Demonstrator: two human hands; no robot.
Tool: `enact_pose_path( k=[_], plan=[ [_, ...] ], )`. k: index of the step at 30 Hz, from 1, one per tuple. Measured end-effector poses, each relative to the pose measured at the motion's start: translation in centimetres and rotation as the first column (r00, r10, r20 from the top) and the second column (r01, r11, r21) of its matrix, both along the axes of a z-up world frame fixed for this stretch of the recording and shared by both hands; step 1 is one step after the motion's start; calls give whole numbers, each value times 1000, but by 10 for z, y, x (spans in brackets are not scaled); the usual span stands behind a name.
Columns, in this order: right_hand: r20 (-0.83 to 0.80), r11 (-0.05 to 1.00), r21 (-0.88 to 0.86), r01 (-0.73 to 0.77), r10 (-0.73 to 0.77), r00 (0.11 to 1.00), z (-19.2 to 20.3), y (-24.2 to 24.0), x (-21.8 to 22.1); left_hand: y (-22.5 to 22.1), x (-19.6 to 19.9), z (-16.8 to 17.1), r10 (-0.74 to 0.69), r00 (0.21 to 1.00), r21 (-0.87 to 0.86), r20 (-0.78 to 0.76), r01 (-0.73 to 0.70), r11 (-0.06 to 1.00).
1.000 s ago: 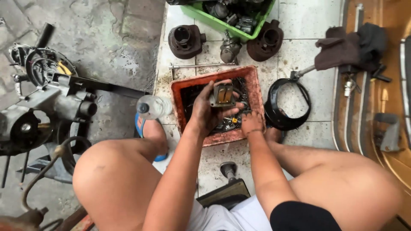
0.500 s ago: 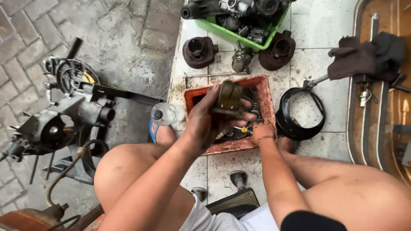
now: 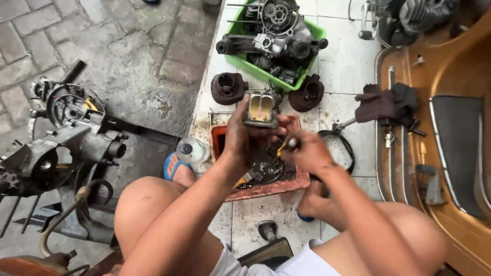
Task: Disassembling a small engine component, likely a carburetor, and cleaning it with a brush.
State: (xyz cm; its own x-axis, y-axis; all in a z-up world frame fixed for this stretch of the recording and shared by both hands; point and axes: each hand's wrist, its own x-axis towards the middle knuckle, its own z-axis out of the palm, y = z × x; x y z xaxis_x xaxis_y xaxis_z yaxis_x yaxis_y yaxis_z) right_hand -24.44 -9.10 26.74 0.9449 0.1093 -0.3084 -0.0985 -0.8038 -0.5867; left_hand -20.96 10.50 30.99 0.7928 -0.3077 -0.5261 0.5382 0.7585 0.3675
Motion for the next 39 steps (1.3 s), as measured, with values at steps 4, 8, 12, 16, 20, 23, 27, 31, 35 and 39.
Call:
enact_pose_path(
  k=[4, 8, 12, 16, 20, 23, 27, 31, 35, 39],
  plan=[
    [121, 974, 191, 125, -150, 981, 12, -34, 4, 7, 1, -13, 42, 999, -7, 24, -42, 999],
    [266, 909, 396, 130, -250, 931, 62, -28, -11, 14, 4, -17, 31, 998, -18, 46, -30, 999],
    [410, 907, 420, -26, -164, 897, 90, -29, -9, 7, 6, -13, 72, 996, 55, 48, -74, 996],
    [494, 862, 505, -33, -258, 830, 82, -53, -7, 6, 16, -22, 135, 988, 80, 73, -141, 987],
    [627, 798, 602, -31, -448, 638, 76, -78, -5, 4, 20, -8, 171, 977, 185, 125, -192, 964],
    [579, 689, 725, -11, -601, 552, 93, -73, -9, -2, 17, 14, 200, 974, 219, 104, -219, 951],
    [502, 577, 817, -14, -697, 512, 91, -75, -15, -15, 23, -5, 208, 974, 197, 90, -223, 955],
    [602, 671, 740, -49, -628, 492, 85, -79, -17, -24, 26, -17, 185, 969, 193, 165, -215, 957],
    [625, 702, 712, -31, -613, 482, 88, -77, -18, -29, 26, -12, 172, 977, 214, 128, -197, 957],
    [682, 745, 666, -46, -582, 443, 85, -83, -15, -33, 28, -17, 170, 975, 197, 145, -197, 961]
  ],
)
